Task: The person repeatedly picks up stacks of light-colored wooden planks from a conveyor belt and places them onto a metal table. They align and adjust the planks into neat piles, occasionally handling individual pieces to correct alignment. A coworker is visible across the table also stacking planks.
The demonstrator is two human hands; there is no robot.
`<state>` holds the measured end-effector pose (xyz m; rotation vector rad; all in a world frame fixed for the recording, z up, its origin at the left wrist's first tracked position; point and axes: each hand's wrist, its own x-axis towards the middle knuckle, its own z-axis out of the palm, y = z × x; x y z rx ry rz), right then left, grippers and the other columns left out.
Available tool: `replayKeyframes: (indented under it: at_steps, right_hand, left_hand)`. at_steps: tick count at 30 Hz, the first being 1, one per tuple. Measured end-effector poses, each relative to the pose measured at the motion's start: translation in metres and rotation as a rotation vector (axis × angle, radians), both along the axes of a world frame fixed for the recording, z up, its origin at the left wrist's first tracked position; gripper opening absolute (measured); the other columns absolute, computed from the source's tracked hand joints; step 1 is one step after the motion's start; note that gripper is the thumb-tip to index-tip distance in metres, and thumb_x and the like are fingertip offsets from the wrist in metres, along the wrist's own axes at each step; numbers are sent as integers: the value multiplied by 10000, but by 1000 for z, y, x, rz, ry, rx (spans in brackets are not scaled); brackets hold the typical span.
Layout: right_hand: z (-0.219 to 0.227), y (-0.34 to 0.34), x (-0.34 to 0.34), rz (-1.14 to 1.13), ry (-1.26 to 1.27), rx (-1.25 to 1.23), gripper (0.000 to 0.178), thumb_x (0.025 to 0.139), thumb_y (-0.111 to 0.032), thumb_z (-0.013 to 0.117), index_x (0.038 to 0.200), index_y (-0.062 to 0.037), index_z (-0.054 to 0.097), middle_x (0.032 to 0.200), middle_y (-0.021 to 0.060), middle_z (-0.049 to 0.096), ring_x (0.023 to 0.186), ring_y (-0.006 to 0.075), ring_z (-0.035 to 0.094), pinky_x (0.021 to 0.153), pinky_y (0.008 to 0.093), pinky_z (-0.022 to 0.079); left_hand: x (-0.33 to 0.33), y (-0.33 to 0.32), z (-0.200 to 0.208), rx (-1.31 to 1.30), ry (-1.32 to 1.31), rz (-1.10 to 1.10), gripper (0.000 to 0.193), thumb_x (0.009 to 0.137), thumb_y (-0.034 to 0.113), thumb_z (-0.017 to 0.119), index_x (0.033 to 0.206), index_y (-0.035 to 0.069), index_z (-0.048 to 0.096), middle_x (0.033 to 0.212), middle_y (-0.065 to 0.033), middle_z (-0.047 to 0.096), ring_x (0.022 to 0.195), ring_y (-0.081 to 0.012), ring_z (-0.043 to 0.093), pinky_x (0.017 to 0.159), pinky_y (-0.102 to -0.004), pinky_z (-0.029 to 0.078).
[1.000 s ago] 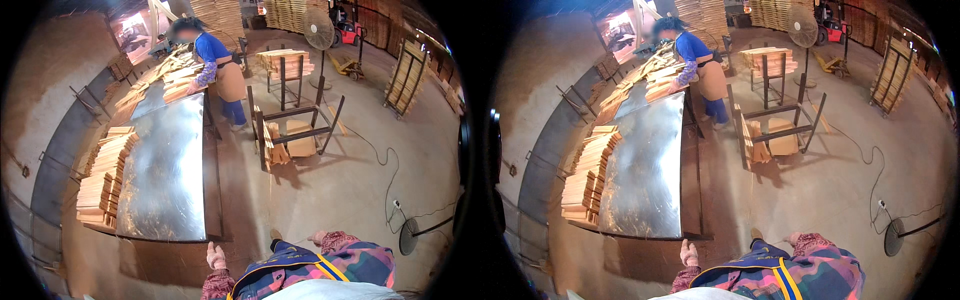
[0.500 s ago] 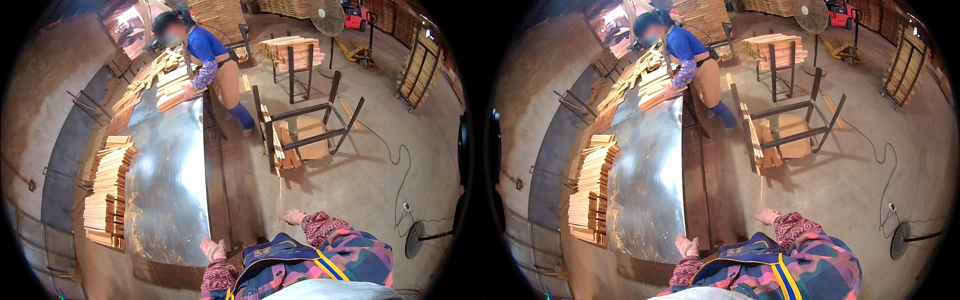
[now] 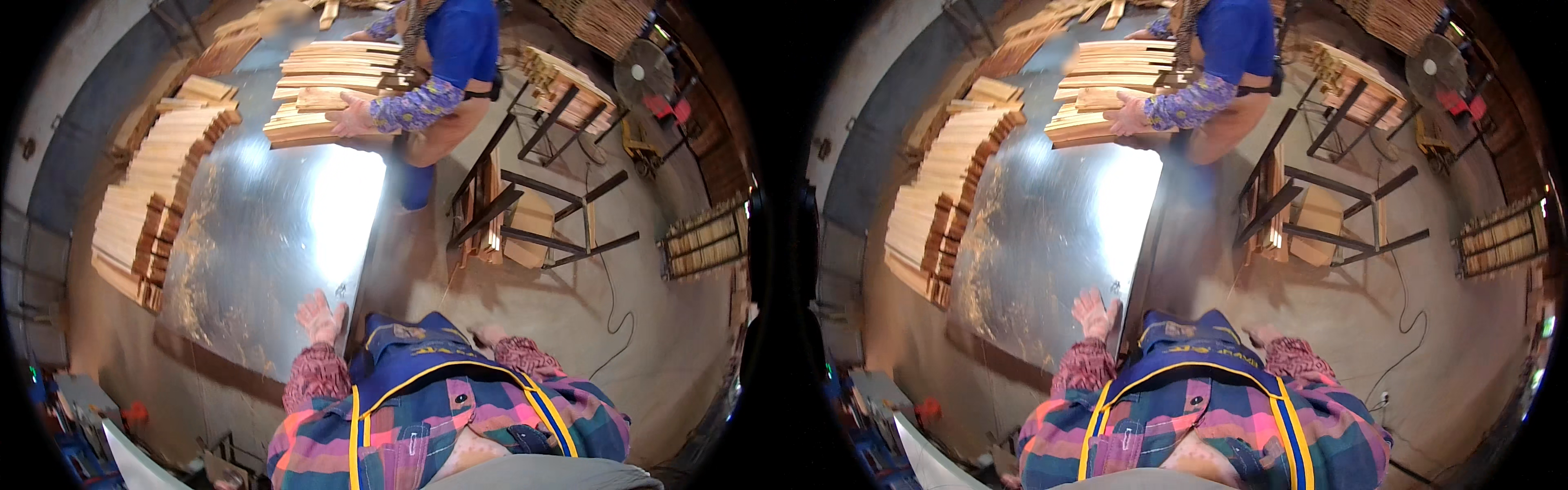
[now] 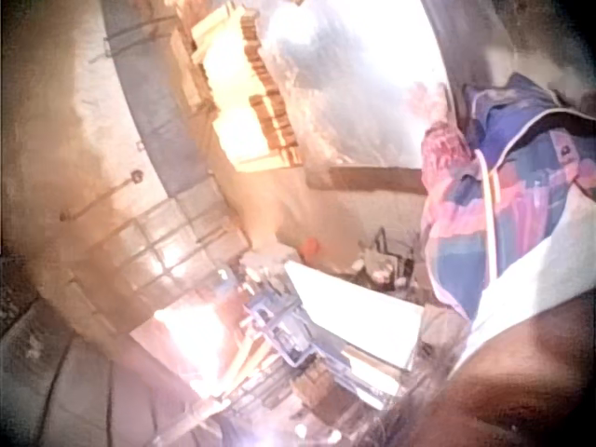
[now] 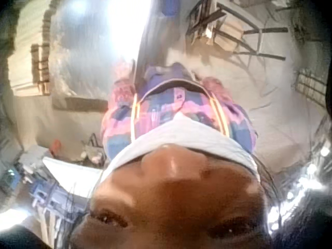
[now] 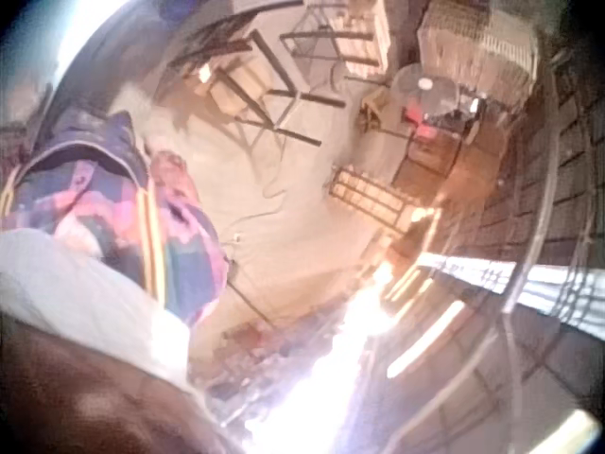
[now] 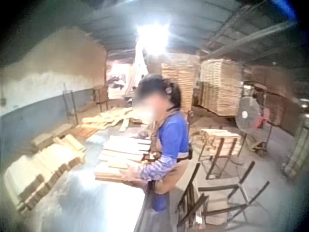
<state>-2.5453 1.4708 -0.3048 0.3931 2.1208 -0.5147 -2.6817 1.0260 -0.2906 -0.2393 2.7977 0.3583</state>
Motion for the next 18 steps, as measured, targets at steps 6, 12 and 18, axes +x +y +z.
replayKeyframes:
  at_steps: [6, 12, 18]
  right_hand:
    - [-14, -51, -143, 713, 716, -91, 324, 932, -221, 584, 1249, -167, 622, 1263, 128, 636, 998, 358, 663, 816, 425, 561]
    - [33, -121, -190, 229, 286, -257, 367, 935, -361, 576, 1246, -178, 646, 1190, 131, 667, 1079, 319, 637, 900, 394, 513]
    - [62, -122, -197, 516, 173, -285, 258, 919, -296, 563, 1121, -185, 679, 1126, 123, 682, 1039, 325, 642, 862, 412, 509]
  left_hand:
    - [-32, -23, -30, 104, -10, 131, 791, 957, 583, 434, 1571, 118, 255, 1623, -188, 224, 1494, -419, 157, 1211, -558, 41]
    - [-29, -32, -52, 167, 98, 229, 700, 1013, 516, 354, 1561, 89, 263, 1614, -179, 248, 1501, -345, 179, 1220, -514, 71]
    - [-30, -27, -46, 219, 107, 295, 689, 1024, 508, 345, 1554, 72, 275, 1611, -166, 262, 1503, -335, 179, 1220, -505, 64]
